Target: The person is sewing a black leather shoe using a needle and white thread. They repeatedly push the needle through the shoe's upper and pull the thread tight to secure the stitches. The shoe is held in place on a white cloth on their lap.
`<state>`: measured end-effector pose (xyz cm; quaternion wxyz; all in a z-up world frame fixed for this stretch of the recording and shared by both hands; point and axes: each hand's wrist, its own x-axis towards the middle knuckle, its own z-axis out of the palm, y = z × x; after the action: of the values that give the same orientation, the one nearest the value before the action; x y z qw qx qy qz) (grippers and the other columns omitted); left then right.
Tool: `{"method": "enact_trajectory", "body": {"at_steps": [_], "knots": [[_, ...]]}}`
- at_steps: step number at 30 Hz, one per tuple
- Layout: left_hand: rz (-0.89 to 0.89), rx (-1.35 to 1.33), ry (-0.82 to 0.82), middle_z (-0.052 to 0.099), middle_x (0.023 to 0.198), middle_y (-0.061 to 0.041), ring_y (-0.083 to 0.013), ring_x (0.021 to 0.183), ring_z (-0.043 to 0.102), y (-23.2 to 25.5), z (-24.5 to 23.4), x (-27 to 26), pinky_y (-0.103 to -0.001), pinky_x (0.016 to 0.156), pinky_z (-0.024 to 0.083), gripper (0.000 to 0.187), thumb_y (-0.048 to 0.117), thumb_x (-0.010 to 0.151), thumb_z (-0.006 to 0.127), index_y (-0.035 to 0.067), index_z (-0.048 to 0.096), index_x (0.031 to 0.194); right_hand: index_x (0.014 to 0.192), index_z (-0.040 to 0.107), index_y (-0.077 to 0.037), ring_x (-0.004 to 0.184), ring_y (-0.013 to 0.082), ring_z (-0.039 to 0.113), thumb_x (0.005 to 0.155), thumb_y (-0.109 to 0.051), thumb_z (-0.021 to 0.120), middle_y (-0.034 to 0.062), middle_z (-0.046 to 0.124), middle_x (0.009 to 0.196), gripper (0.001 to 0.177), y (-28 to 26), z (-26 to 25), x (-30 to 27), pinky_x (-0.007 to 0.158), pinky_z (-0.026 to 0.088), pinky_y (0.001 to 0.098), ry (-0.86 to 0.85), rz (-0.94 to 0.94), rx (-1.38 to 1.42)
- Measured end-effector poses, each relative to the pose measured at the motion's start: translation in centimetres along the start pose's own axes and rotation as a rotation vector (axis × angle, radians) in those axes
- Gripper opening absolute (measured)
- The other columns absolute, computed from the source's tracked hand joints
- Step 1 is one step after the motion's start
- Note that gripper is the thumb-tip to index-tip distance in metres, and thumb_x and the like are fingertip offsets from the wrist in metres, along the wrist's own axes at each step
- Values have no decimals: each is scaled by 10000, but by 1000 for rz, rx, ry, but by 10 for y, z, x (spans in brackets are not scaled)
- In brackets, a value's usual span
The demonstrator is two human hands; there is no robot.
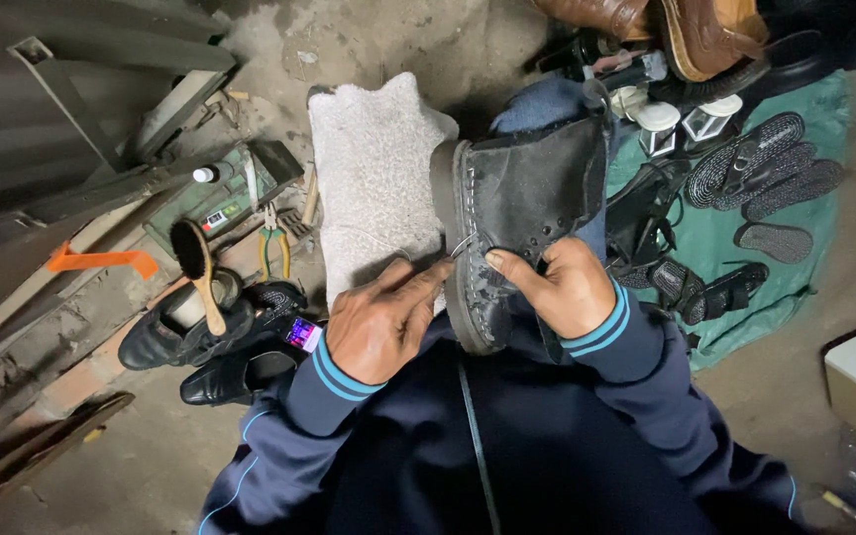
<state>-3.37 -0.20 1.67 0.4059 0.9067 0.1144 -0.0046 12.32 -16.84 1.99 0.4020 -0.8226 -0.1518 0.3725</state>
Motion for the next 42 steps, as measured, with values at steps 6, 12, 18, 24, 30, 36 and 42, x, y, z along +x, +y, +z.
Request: {"method": "enact_trajectory", "body": {"at_steps": [6, 12, 18, 24, 30, 36, 42], "knots": [[-94, 34, -145, 673, 866, -103, -449, 675, 696, 6, -11, 9, -590, 615, 572, 408, 199, 943, 549, 264, 693, 1319, 1118, 776, -15, 1038, 428, 712, 893, -140, 784, 209, 778, 1026, 258, 29, 9, -6, 783, 573, 579, 8, -5, -6], [-77, 271, -235, 737, 851, -135, -393, 584, 726, 13, -4, 25, -525, 530, 582, 420, 244, 866, 623, 302, 740, 1265, 1062, 771, -1, 994, 434, 724, 878, -162, 806, 214, 779, 992, 247, -2, 8, -1, 688, 564, 584, 72, -106, -22], [-6, 503, -187, 735, 852, -93, -329, 539, 722, 19, 13, 29, -461, 483, 575, 450, 318, 844, 613, 402, 717, 1274, 1064, 775, 46, 929, 463, 724, 917, -102, 760, 250, 775, 968, 208, 27, 10, 4, 704, 612, 556, 82, -197, 58], [-47, 509, -166, 719, 906, -97, -295, 577, 725, 1, 54, 19, -449, 511, 585, 488, 371, 874, 596, 427, 650, 1355, 994, 783, 32, 948, 414, 730, 880, -97, 786, 242, 769, 938, 172, 89, 15, 6, 677, 537, 573, 15, -125, 44], [-98, 205, -168, 733, 1050, -144, -403, 792, 754, -4, 36, 26, -534, 712, 608, 421, 335, 932, 545, 412, 643, 1334, 987, 773, 28, 947, 373, 738, 864, -72, 809, 239, 771, 919, 163, 87, 12, 0, 732, 562, 526, 14, -220, 152], [126, 403, 109, 563, 797, -1, -273, 701, 648, -7, 15, 26, -374, 686, 553, 135, 296, 1008, 547, 259, 674, 981, 1051, 734, 25, 782, 287, 724, 982, -82, 705, 196, 741, 834, 131, 54, -39, -12, 813, 567, 459, 162, -310, 181], [210, 326, 72, 548, 835, -99, -327, 755, 568, 13, 4, 39, -442, 710, 473, 66, 106, 954, 574, 111, 621, 908, 1036, 743, 60, 968, 388, 651, 1067, -15, 744, 216, 736, 1051, 81, 48, -84, -24, 929, 503, 479, 539, -650, -502]]}}
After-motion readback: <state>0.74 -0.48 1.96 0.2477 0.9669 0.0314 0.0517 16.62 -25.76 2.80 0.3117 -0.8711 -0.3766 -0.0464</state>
